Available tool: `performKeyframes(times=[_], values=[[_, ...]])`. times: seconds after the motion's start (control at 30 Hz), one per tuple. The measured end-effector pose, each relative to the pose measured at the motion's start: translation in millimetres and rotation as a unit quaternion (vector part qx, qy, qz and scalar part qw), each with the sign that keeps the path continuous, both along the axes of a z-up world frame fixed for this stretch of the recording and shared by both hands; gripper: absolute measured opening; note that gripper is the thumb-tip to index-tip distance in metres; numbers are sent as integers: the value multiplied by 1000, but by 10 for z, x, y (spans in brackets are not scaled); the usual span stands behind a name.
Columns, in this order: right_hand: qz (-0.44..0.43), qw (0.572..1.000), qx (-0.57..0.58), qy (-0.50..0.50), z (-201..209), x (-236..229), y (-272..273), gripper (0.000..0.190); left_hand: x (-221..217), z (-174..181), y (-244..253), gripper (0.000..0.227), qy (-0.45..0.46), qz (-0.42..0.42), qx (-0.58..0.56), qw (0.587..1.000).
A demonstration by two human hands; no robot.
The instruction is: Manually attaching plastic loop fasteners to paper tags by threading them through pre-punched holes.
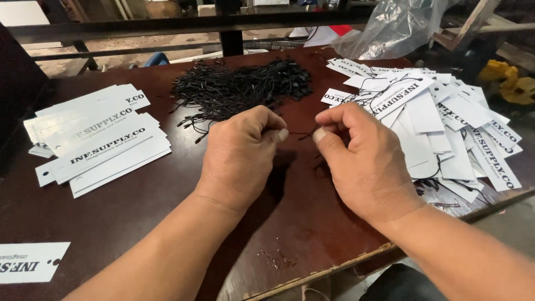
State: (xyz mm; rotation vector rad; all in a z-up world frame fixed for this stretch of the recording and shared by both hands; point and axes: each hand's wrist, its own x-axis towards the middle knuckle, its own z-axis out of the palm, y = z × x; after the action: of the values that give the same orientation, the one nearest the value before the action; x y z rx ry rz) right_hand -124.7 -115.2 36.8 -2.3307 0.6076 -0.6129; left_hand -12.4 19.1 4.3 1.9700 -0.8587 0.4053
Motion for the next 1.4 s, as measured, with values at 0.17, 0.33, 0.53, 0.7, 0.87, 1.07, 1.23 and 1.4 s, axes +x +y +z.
performKeyframes(times=[0.17,0.33,0.53,0.7,0.87,1.07,1.23,1.4], values=[[192,925,-237,-228,-92,-36,-4,20,16,-36,-36,8,-33,-25,16,999],[227,911,-272,-210,-112,7,8,20,-17,21,-23,4,12,-33,14,999],[171,967,-156,-110,-87,1,31,13,-222,215,59,17,191,-49,-10,980],[156,974,-141,-83,-143,16,-5,1,-224,222,61,20,200,-45,7,979],[177,963,-178,-98,-175,19,-46,17,-212,190,53,19,161,-60,20,985],[168,972,-138,-83,-140,5,-53,14,-254,232,45,18,159,-30,41,986],[64,997,-34,8,9,-6,5,13,-176,394,251,13,140,63,18,988],[-10,992,115,50,185,10,80,15,122,409,993,18,66,214,138,965]])
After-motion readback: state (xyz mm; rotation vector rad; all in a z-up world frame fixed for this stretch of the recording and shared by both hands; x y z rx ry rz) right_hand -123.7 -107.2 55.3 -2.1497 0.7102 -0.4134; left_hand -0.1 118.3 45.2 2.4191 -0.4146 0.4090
